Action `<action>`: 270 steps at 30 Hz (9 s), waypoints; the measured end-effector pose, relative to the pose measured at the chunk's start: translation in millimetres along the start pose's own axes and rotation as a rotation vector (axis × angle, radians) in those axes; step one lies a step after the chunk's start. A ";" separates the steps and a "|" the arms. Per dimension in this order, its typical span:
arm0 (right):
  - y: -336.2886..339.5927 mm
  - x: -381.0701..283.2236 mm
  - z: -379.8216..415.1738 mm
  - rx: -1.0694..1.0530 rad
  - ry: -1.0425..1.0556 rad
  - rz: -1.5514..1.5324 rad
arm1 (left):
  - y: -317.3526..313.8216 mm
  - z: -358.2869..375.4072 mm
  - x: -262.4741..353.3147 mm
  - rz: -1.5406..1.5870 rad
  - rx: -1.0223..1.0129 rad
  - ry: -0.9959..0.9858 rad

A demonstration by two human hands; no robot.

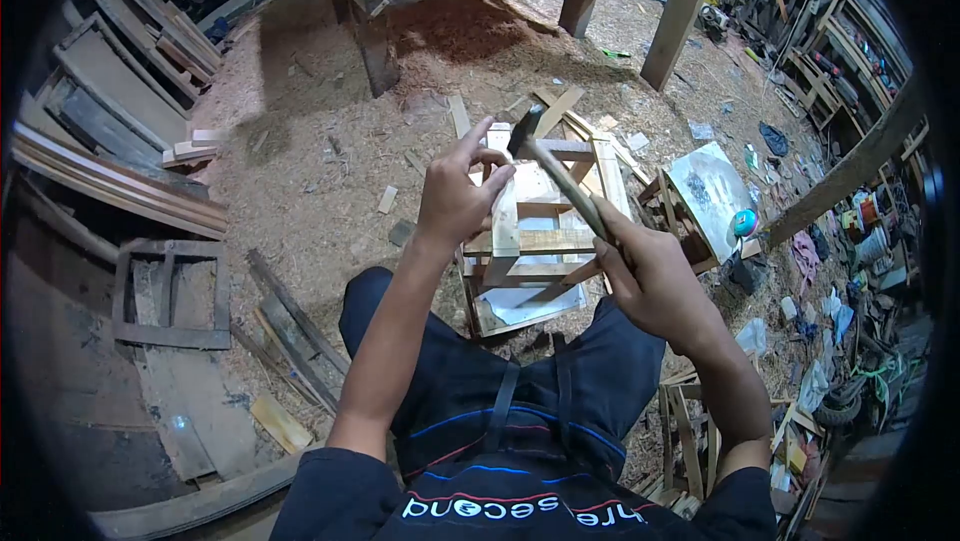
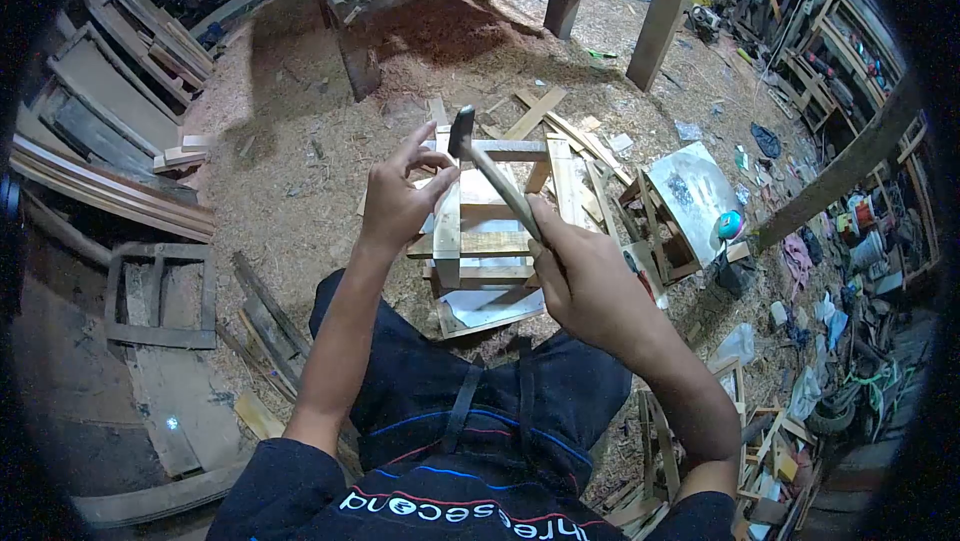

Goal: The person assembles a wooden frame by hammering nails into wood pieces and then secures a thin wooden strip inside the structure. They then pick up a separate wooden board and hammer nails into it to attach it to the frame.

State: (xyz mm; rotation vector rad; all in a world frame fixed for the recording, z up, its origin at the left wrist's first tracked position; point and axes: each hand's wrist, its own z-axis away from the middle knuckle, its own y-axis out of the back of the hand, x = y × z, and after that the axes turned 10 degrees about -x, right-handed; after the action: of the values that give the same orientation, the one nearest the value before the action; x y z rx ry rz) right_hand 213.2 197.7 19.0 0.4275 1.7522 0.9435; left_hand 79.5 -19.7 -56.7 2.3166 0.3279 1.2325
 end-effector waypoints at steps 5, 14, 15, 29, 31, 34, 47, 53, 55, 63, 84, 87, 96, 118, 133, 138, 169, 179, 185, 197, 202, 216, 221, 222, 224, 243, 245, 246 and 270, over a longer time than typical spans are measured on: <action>2.6 -0.3 5.1 0.074 -0.044 -0.137 | 1.7 1.6 -2.3 -0.040 -0.027 -0.004; -5.5 3.4 12.2 0.027 0.022 0.034 | 2.5 -5.3 -15.6 0.125 -0.170 0.017; -6.7 5.1 12.3 0.060 0.045 0.045 | 2.8 -5.7 -14.7 0.109 -0.199 0.019; 4.5 -1.8 10.1 -0.016 0.025 0.110 | -3.0 -3.6 -28.9 0.189 -0.194 -0.052; 4.7 -0.6 10.1 -0.042 0.028 0.141 | -1.1 -3.3 -27.9 0.180 -0.199 -0.043; 9.4 -2.3 10.3 -0.002 0.007 0.086 | 1.6 -4.2 -23.0 0.187 -0.207 -0.007; -1.7 2.6 15.3 0.038 0.063 0.052 | -10.8 -2.4 -18.3 0.199 -0.092 0.104; 1.0 -3.7 14.5 0.024 0.080 0.164 | -12.4 -1.4 -23.6 0.281 -0.064 0.085; 4.8 -4.8 13.1 0.003 0.035 0.099 | -11.0 -3.3 -22.9 0.223 -0.076 0.063; 3.0 -6.7 14.2 0.024 0.035 0.135 | -11.1 -3.2 -20.1 0.270 -0.083 0.118; -70.1 182.8 30.0 0.808 -0.598 -0.350 | 3.5 18.8 -23.7 0.432 -0.134 -0.008; -103.1 224.9 26.7 0.738 -0.689 -0.432 | -4.4 23.5 -28.7 0.601 -0.055 0.044; -130.9 235.1 -7.3 0.744 -0.648 -0.790 | -19.0 62.8 -75.6 0.880 0.228 0.466; -125.5 211.5 -7.5 0.542 -0.690 -1.440 | -34.9 56.7 -42.0 0.822 -0.287 0.562; -127.4 194.2 -21.9 0.358 -0.452 -1.289 | -20.1 58.4 -62.9 1.386 -0.223 0.507; -100.5 174.8 -22.3 0.203 -0.591 -1.081 | -23.8 77.0 -80.4 1.554 -0.166 0.609; 5.3 -78.2 102.4 0.254 -1.509 -1.134 | 42.7 -7.9 34.7 -0.071 -0.395 0.684; 8.5 -199.4 -30.7 0.747 -1.589 -1.129 | 62.1 -35.3 24.6 0.212 -0.460 1.089; -6.5 -212.4 -70.1 0.685 -1.522 -1.169 | 59.9 -39.5 27.4 0.390 -0.336 1.348; 1.7 -165.5 -49.7 0.432 -1.331 -1.005 | 41.3 -19.7 48.7 0.405 -0.127 1.394; 16.9 -125.4 -59.5 0.335 -1.158 -1.048 | 31.6 -23.0 50.5 0.425 -0.073 1.383; 9.6 -82.5 -81.7 -0.069 -1.174 -1.184 | 27.4 -15.9 40.8 0.513 -0.108 1.365; -14.6 -76.4 -66.8 0.057 -1.111 -1.232 | 29.3 -20.4 43.4 0.491 -0.135 1.393; -14.2 -74.9 -66.1 0.063 -1.094 -1.228 | 29.8 -22.2 45.3 0.487 -0.155 1.390; -13.3 -73.1 -64.7 0.046 -1.099 -1.222 | 30.8 -24.1 48.6 0.479 -0.177 1.390; -10.1 -69.8 -64.4 0.086 -1.057 -1.011 | 26.9 -26.0 59.7 0.526 -0.254 1.385; -8.7 -69.1 -63.8 0.068 -1.059 -1.023 | 27.0 -26.8 60.1 0.515 -0.277 1.405; -5.3 -68.0 -65.0 0.052 -1.061 -1.035 | 26.9 -27.2 59.9 0.498 -0.276 1.428; 9.6 -69.1 -72.9 -0.030 -1.050 -1.045 | 29.8 -19.5 45.0 0.628 -0.289 1.483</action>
State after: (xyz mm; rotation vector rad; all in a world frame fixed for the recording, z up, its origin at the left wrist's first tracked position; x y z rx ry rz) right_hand 171.9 128.5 79.8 -0.0726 0.7566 -0.0707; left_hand 88.1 -19.7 0.1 0.8524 -0.1542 2.8709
